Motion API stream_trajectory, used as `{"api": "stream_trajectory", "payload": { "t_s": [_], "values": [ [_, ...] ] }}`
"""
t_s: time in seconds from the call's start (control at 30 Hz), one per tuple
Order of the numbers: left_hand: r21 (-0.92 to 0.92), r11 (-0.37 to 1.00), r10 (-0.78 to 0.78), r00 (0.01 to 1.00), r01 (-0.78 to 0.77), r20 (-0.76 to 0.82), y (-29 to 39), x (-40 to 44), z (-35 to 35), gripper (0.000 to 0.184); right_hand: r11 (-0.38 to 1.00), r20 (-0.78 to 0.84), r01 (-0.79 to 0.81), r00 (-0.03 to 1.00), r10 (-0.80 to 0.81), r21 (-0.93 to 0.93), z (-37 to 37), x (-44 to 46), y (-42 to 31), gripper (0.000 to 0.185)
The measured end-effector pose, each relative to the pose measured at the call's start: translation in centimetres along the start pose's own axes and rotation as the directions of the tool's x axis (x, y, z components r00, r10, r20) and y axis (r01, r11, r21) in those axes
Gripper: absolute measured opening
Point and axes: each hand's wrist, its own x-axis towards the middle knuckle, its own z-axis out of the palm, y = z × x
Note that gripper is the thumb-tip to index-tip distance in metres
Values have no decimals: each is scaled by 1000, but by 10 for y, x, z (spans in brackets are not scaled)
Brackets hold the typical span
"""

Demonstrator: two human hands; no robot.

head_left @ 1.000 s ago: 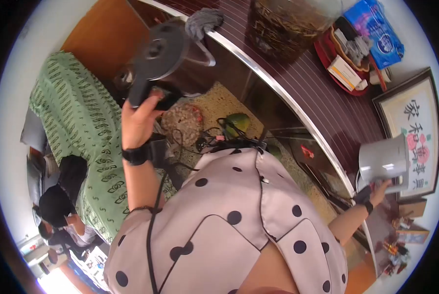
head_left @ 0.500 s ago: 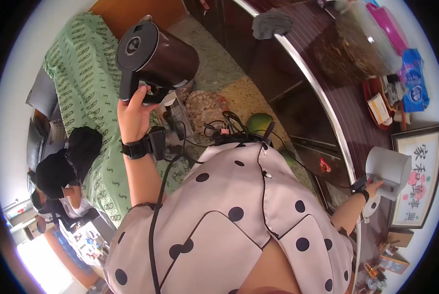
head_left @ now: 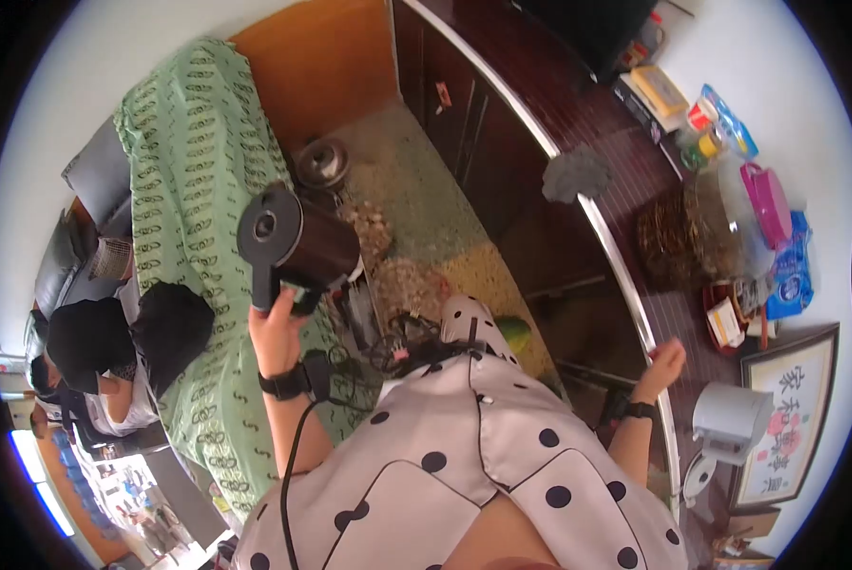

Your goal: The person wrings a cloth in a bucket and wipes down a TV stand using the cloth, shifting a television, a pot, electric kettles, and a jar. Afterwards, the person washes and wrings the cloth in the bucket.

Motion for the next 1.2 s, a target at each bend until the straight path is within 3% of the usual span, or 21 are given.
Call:
{"api": "stream_trajectory", "payload": {
  "t_s": [0.07,0.17,0.27,0.37,0.5,0.6,0.67,0.73,0.8,0.87,1.0,1.2],
  "values": [
    [-31,999,-37,999,37,3,2,5,-3,18,984,295,160,939,-176,77,65,-10,-59,10],
    [-32,999,-26,999,25,-31,14,11,1,19,918,496,368,775,-392,151,149,-12,-114,9],
    [31,999,-19,999,20,-37,19,30,3,19,883,569,293,680,-463,368,226,-14,-163,7],
    [65,998,27,998,-23,-52,25,64,20,17,819,631,14,630,-452,573,300,-13,-206,5],
    [115,992,58,996,-50,-66,38,140,70,14,699,689,-253,566,-453,668,415,15,-239,6],
    [139,990,12,1000,-12,5,50,217,122,17,717,754,-342,533,-383,607,503,56,-248,11],
    [149,989,20,1000,-18,-11,67,272,178,19,716,825,-497,528,-198,490,552,85,-242,14],
    [245,970,3,1000,-3,1,89,325,230,23,612,873,-695,488,16,378,582,112,-236,16],
    [155,988,-27,994,10,105,109,375,279,20,550,902,-780,419,103,299,599,138,-236,15],
    [100,994,-45,991,32,123,127,415,323,19,519,898,-803,418,140,293,617,160,-232,15],
    [34,997,47,922,-65,384,141,486,396,12,471,884,-833,422,201,290,645,192,-238,15],
    [173,965,98,885,-195,455,136,620,498,14,576,810,-733,553,195,361,660,212,-238,11]
  ]
}}
